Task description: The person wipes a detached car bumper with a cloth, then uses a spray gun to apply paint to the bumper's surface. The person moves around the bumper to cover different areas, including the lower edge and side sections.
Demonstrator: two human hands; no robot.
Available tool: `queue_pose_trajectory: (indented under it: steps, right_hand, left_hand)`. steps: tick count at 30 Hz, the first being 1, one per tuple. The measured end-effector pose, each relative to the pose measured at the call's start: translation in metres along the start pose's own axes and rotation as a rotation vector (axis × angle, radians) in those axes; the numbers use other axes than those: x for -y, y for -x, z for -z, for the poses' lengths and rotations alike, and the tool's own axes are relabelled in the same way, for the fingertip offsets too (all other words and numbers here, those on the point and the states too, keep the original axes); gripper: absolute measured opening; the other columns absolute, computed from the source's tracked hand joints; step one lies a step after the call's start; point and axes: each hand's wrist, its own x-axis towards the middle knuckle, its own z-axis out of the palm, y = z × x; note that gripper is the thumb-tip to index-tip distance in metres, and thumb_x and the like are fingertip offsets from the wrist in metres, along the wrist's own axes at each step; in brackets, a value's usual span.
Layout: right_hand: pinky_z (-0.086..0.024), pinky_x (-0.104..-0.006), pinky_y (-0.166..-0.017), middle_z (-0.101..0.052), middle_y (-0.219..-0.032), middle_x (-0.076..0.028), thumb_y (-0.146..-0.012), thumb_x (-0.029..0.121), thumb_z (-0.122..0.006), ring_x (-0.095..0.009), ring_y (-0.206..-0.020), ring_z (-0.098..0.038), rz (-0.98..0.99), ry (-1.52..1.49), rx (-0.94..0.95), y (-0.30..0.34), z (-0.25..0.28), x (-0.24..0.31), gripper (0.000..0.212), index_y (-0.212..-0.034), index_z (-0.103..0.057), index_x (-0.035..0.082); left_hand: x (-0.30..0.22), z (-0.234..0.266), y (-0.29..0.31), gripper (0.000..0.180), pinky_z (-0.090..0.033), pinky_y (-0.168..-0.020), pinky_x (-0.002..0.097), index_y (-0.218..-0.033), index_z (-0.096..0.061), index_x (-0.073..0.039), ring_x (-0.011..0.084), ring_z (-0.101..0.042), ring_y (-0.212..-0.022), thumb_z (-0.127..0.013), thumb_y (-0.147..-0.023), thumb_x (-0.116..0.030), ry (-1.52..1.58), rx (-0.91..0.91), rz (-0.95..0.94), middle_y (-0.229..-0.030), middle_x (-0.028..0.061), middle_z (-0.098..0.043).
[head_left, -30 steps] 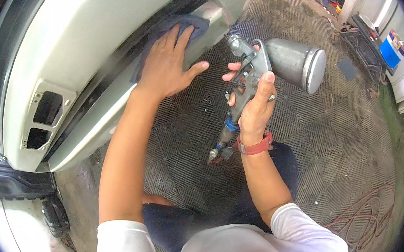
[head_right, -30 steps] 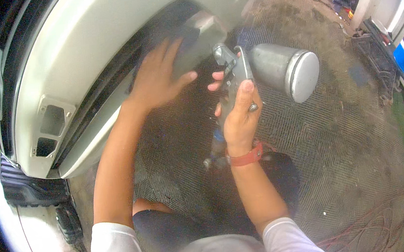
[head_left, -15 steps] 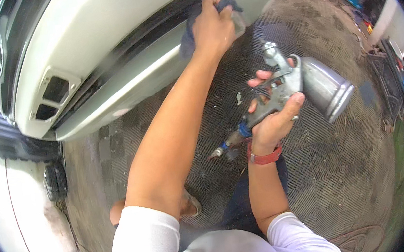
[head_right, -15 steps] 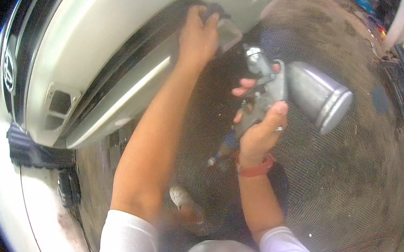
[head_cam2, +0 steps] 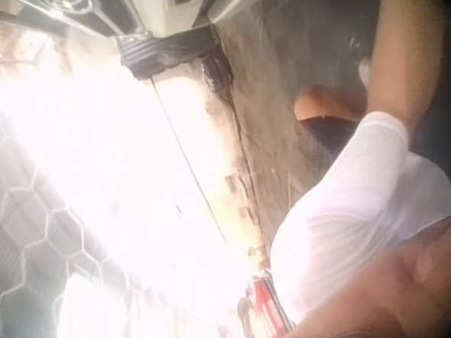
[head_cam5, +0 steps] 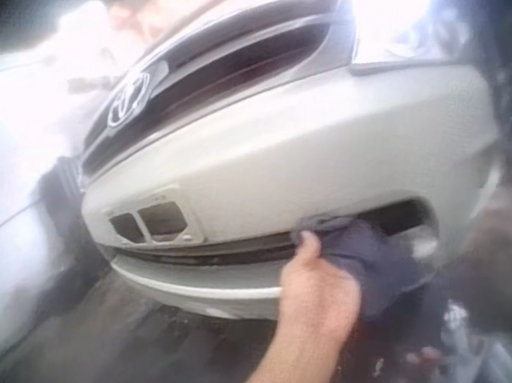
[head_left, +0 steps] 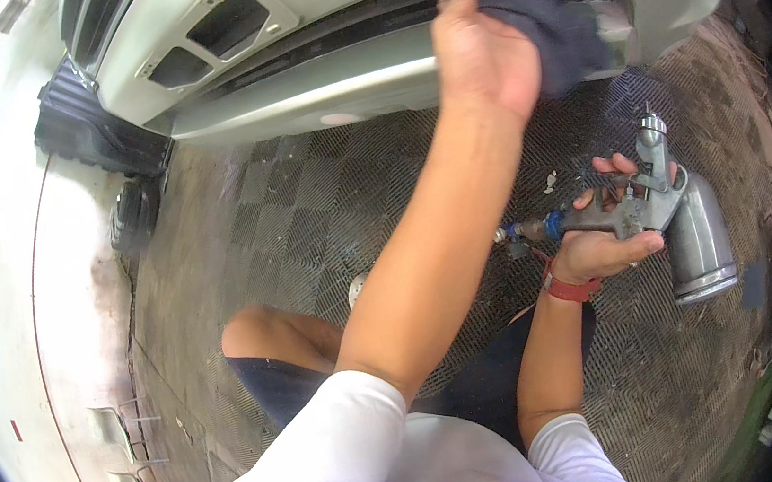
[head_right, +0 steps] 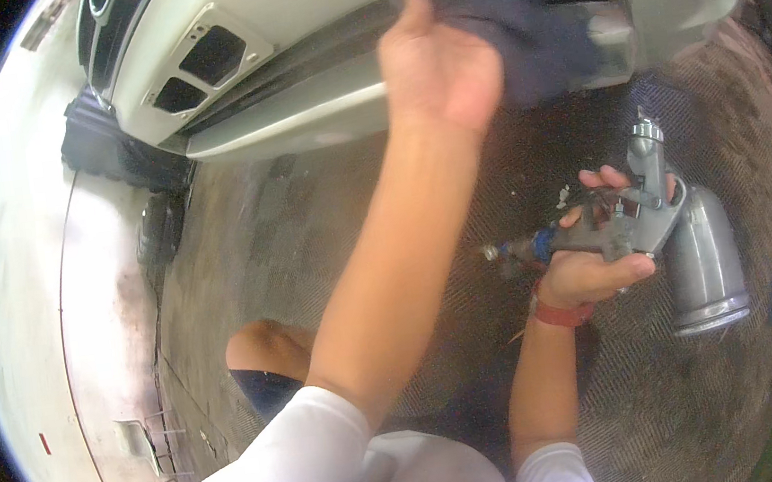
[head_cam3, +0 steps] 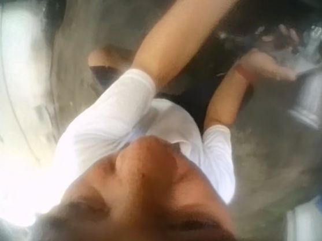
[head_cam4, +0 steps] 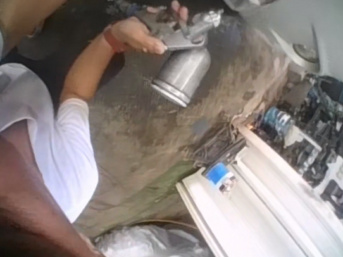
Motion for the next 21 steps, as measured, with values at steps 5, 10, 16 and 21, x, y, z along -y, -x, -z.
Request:
queue_pose_trajectory:
  steps: [5, 10, 16, 21]
  right_hand:
    - [-0.054, -0.0259, -0.056, -0.070, -0.124, -0.022, -0.102, 0.092, -0.028, -0.026, -0.102, -0.073, -0.021, -0.084, 0.124, 0.011, 0.010, -0.011, 0.115, -0.167, -0.033, -0.003]
    - [-0.055, -0.0253, -0.056, -0.070, -0.124, -0.022, -0.102, 0.092, -0.030, -0.025, -0.101, -0.073, -0.054, -0.069, 0.205, 0.017, 0.004, -0.009, 0.116, -0.165, -0.035, -0.005]
    - [-0.055, -0.0244, -0.056, -0.071, -0.124, -0.021, -0.100, 0.093, -0.032, -0.024, -0.102, -0.074, -0.108, -0.056, 0.276, 0.020, 0.012, -0.006, 0.118, -0.165, -0.036, -0.005]
    - [-0.055, -0.0238, -0.056, -0.071, -0.123, -0.019, -0.096, 0.097, -0.036, -0.023, -0.102, -0.074, -0.163, -0.077, 0.279, 0.017, 0.013, 0.009, 0.123, -0.165, -0.037, -0.005]
  left_hand:
    - [-0.071, 0.014, 0.027, 0.049, -0.039, -0.132, 0.0541, -0.147, -0.056, 0.004, 0.0372, -0.055, -0.148, -0.040, -0.122, -0.036, -0.146, -0.144, -0.143, -0.152, 0.0202, -0.063]
    - [-0.139, 0.036, 0.027, 0.048, -0.035, -0.134, 0.0552, -0.150, -0.052, 0.007, 0.0390, -0.051, -0.152, -0.037, -0.122, -0.029, -0.269, -0.206, -0.257, -0.159, 0.0241, -0.057]
    - [-0.253, 0.077, 0.025, 0.048, -0.033, -0.134, 0.0612, -0.147, -0.052, 0.010, 0.0441, -0.046, -0.154, -0.031, -0.122, -0.026, -0.144, 0.178, -0.171, -0.163, 0.0291, -0.050]
    - [-0.256, 0.047, 0.015, 0.051, -0.031, -0.134, 0.0634, -0.148, -0.052, 0.011, 0.0445, -0.045, -0.155, -0.025, -0.122, -0.024, -0.199, -0.271, -0.515, -0.165, 0.0291, -0.048]
